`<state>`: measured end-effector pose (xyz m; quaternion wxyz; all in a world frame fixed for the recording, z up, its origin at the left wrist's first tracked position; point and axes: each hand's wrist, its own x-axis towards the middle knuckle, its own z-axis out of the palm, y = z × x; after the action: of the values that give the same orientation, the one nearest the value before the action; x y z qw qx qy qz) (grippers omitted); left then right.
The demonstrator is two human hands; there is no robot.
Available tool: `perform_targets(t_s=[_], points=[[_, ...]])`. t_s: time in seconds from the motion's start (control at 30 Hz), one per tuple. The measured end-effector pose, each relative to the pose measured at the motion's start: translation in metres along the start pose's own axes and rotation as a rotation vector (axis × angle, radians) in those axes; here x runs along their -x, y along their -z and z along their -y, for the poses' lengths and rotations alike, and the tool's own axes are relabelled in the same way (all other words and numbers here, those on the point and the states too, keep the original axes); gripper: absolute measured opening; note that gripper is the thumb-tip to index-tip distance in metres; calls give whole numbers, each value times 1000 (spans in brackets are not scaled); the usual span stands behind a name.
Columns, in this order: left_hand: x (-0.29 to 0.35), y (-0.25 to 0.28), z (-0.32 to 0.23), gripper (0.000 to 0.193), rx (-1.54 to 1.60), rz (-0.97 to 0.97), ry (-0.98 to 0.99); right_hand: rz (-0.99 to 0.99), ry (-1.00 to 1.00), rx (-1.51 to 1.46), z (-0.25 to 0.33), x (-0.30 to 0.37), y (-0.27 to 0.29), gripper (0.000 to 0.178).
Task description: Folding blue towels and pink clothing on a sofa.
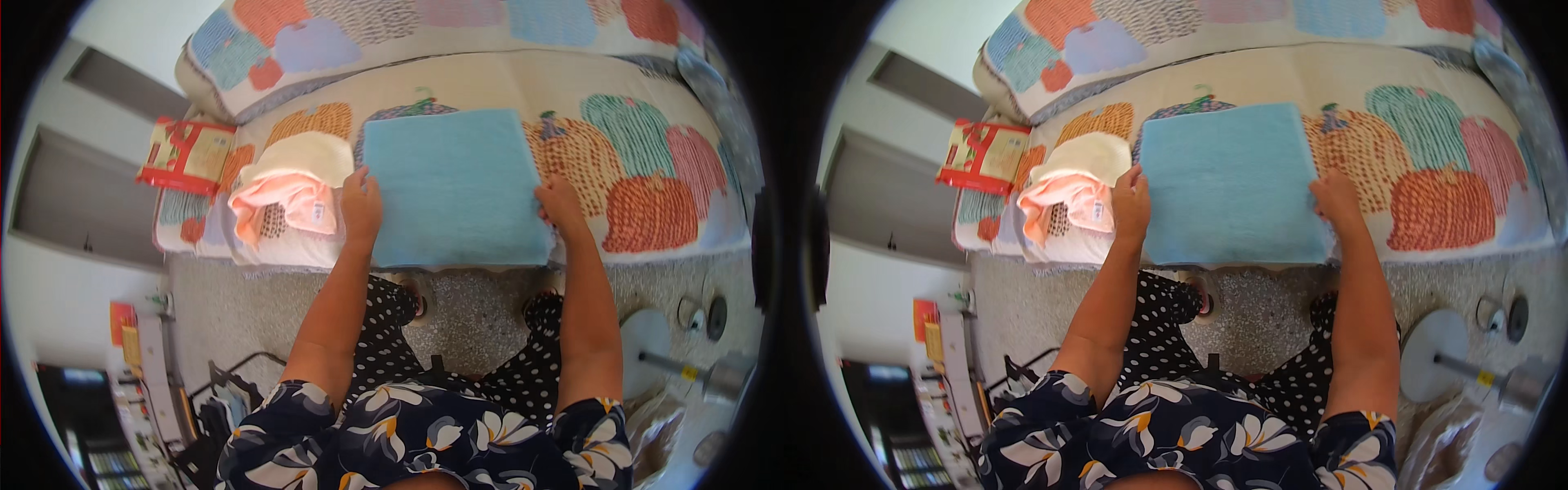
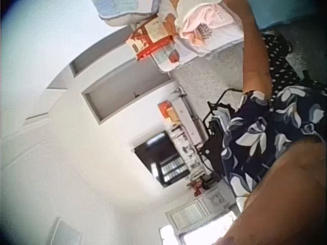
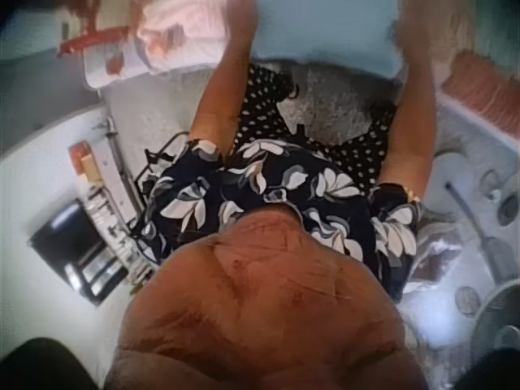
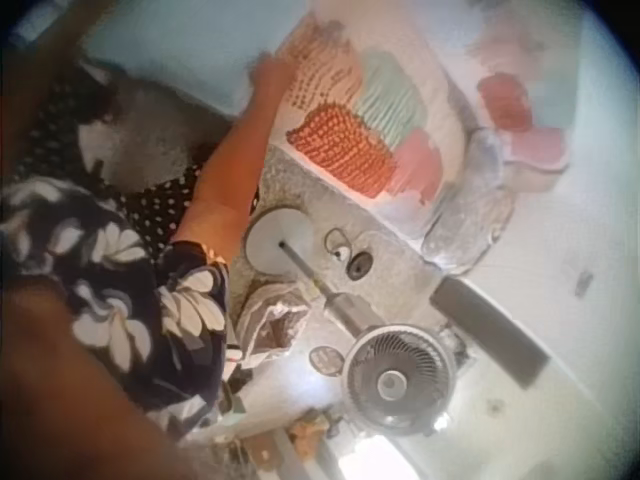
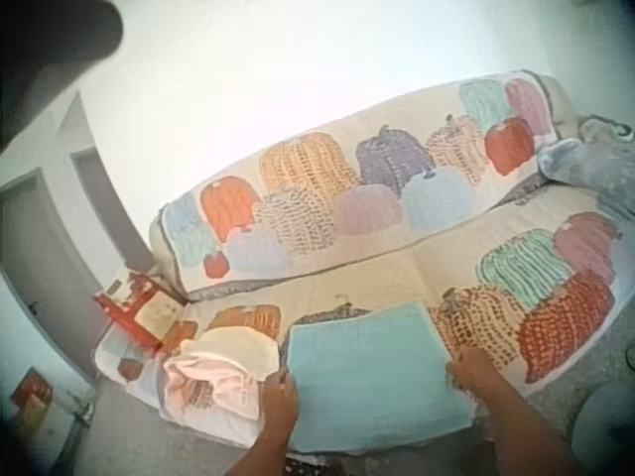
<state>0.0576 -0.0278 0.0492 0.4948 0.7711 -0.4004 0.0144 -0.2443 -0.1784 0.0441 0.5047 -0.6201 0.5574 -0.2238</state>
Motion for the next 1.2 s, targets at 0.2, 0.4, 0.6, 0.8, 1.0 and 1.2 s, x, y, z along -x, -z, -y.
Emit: perform_targets(t_s=[0.2, 0.4, 0.6, 0.8, 1.0, 1.2], points=[[-13, 16, 35, 30, -150, 35, 232, 32, -19, 15, 7, 1, -4, 12], [-39, 25, 31, 32, 24, 319, 489, 78, -78, -27, 5, -6, 0, 12], [-45, 31, 27, 28, 405, 383, 799, 83, -91, -21, 7, -5, 0, 12], [-43, 39, 35, 25, 495, 501, 728, 91, -88, -43, 6, -8, -1, 11], [-41, 33, 41, 18, 535, 441, 740, 83, -96, -35, 7, -5, -1, 11], [-39, 28, 46, 17, 479, 353, 701, 72, -83, -58, 6, -6, -2, 10]])
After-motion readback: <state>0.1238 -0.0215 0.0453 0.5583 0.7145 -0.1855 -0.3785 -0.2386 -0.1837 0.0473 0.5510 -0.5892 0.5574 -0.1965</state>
